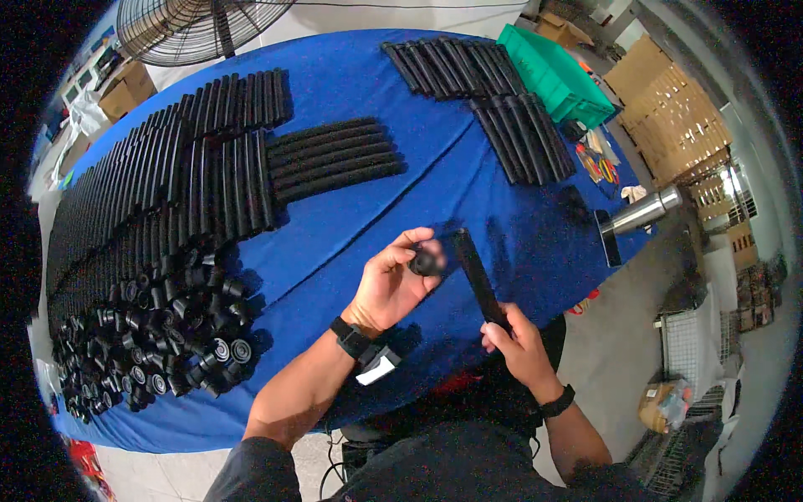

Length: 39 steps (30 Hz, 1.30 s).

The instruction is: The person repeatedly picks up a black cylindrical pipe and a small black cap from a table covered with a blue cloth. They insert the cap into the open end of the pipe and place the assembled unit onto a growing stack of similar items. The process is repeated continuously throughout the clip.

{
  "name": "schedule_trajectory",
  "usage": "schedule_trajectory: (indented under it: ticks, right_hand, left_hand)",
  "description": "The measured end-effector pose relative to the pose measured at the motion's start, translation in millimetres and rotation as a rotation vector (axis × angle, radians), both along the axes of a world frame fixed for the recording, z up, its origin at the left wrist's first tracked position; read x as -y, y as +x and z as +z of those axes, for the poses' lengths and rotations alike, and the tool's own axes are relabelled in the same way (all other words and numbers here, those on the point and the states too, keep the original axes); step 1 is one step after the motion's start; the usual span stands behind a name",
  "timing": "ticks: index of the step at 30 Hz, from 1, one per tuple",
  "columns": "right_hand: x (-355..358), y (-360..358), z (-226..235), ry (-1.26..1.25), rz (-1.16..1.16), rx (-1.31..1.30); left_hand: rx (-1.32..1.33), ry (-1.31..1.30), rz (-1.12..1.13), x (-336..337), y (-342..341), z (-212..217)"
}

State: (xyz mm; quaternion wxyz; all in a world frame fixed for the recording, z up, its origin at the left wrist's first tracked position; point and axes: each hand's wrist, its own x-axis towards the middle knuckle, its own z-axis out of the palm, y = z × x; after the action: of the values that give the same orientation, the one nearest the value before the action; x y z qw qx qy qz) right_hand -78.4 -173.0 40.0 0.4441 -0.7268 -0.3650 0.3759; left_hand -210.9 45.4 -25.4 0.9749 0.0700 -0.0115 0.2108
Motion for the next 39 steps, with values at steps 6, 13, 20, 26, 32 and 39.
schedule_trajectory:
  ticks: [6,13,20,26,32,39]
  right_hand:
    - [9.6,-13.7,7.7,-0.050,0.018,-0.037]
    - [8.0,-18.1,8.9,-0.054,0.063,-0.034]
    - [9.4,-19.9,12.1,-0.079,0.122,-0.094]
    - [-2.6,-31.2,6.3,-0.156,0.181,-0.272]
    - [-6.0,-45.2,-1.6,-0.140,0.142,-0.580]
    - [-9.8,-57.4,0.4,-0.227,0.075,-0.430]
  left_hand:
    - [0.005,0.017,0.013,-1.9,0.1,-4.0]
    - [0.002,-0.007,-0.016,-4.0,-1.4,-6.2]
    - [-0.049,0.049,0.071,-4.5,-4.0,-1.6]
    - [-0.163,0.085,0.170,-1.9,-0.1,-5.5]
    - [-0.168,0.025,0.197,-7.0,0.6,5.3]
    - [-0.281,0.042,0.266,-8.1,-0.6,3.4]
